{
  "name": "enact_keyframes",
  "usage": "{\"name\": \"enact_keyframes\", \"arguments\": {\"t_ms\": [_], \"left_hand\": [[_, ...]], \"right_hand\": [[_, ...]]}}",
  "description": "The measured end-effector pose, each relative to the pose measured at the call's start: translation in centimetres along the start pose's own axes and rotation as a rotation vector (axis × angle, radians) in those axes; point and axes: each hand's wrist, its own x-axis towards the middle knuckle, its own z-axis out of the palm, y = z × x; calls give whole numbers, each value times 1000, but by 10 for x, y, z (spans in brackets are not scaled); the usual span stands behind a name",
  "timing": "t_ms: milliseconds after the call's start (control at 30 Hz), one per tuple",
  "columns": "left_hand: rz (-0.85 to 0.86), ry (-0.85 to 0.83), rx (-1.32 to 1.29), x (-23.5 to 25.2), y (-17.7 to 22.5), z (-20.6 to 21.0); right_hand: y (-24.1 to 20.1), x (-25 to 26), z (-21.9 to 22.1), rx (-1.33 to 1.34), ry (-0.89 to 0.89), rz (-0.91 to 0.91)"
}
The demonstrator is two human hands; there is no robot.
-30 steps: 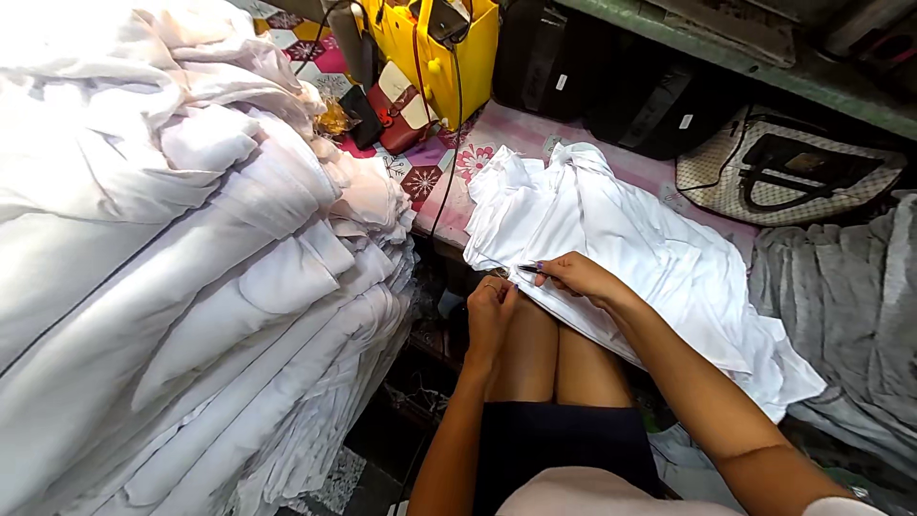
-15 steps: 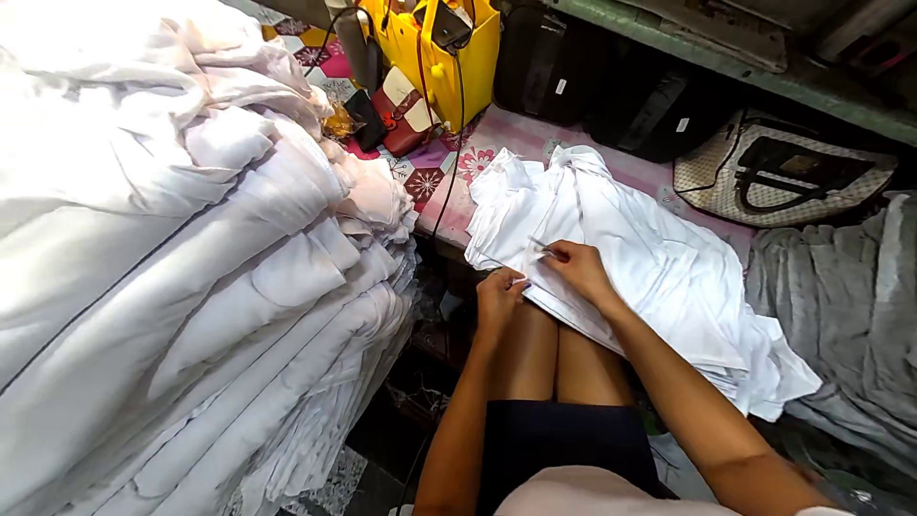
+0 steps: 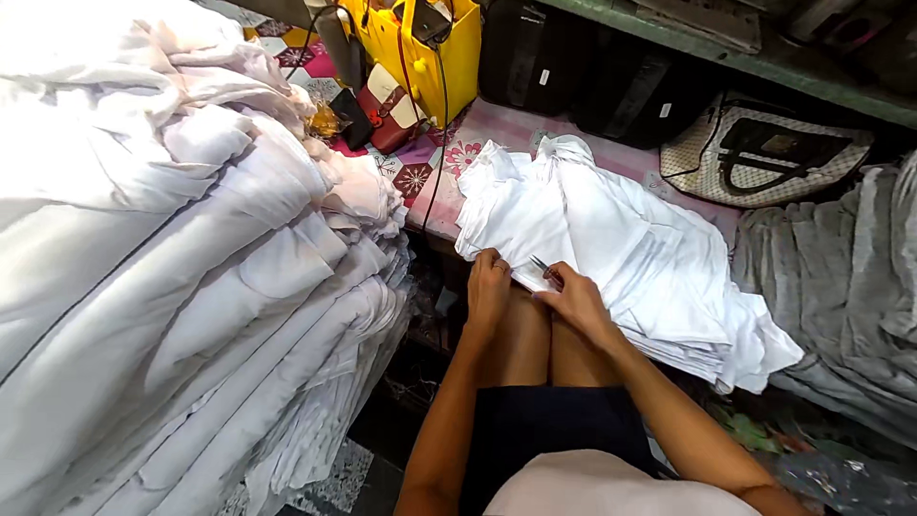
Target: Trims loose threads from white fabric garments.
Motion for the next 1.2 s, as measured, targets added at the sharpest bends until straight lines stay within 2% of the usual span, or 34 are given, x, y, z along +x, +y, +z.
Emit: {"name": "enact_keyframes", "arguments": {"t_ms": [33, 100, 167, 200, 233, 333, 400, 467, 633, 733, 800, 833, 867, 933, 1033, 1067, 1100, 1167, 1200], "left_hand": [[-46, -69, 36, -1, -2, -10], [-267, -218, 133, -6, 2, -41], [-517, -249, 223, -10, 11, -63], [-558, -215, 244, -13, 17, -66], [-511, -149, 240, -16, 22, -62], [-62, 55, 192, -16, 14, -19], [155, 159, 167, -9, -2, 6], [242, 174, 106, -2, -10, 8], [414, 71, 29, 6, 4, 0], [512, 308, 4, 11, 4, 13], [519, 389, -18, 9, -1, 14], [499, 395, -23, 3, -5, 16], [447, 388, -14, -6, -11, 18], [236, 320, 58, -30, -19, 19], [-260, 38, 117, -50, -1, -14], [-306, 46, 81, -52, 7, -20], [-261, 118, 33, -51, 14, -20], [-46, 275, -76, -44, 28, -4], [45, 287, -118, -38, 35, 6]], "right_hand": [[1, 1, 3, -87, -47, 36], [12, 1, 7, -154, -41, 42], [20, 1, 7, -109, 6, -1], [22, 2, 6, -73, 16, -13], [22, 2, 4, -47, 8, -13], [18, 4, 2, -90, -55, -17], [12, 0, 5, -194, -95, -15], [16, -2, 6, -184, -46, -50], [29, -6, -6, 121, 145, -131], [35, -15, -6, 27, 488, -352], [51, -14, -5, -93, 636, -499], [61, -14, -5, -168, 614, -512], [68, -16, -5, -235, 507, -461], [72, -23, -9, -302, 176, -244], [64, -28, -29, -133, -42, -53], [61, -30, -33, -20, -53, -28], [57, -29, -34, 109, -42, -19], [44, -25, -30, 378, -16, 1], [39, -22, -26, 513, -23, 21]]}}
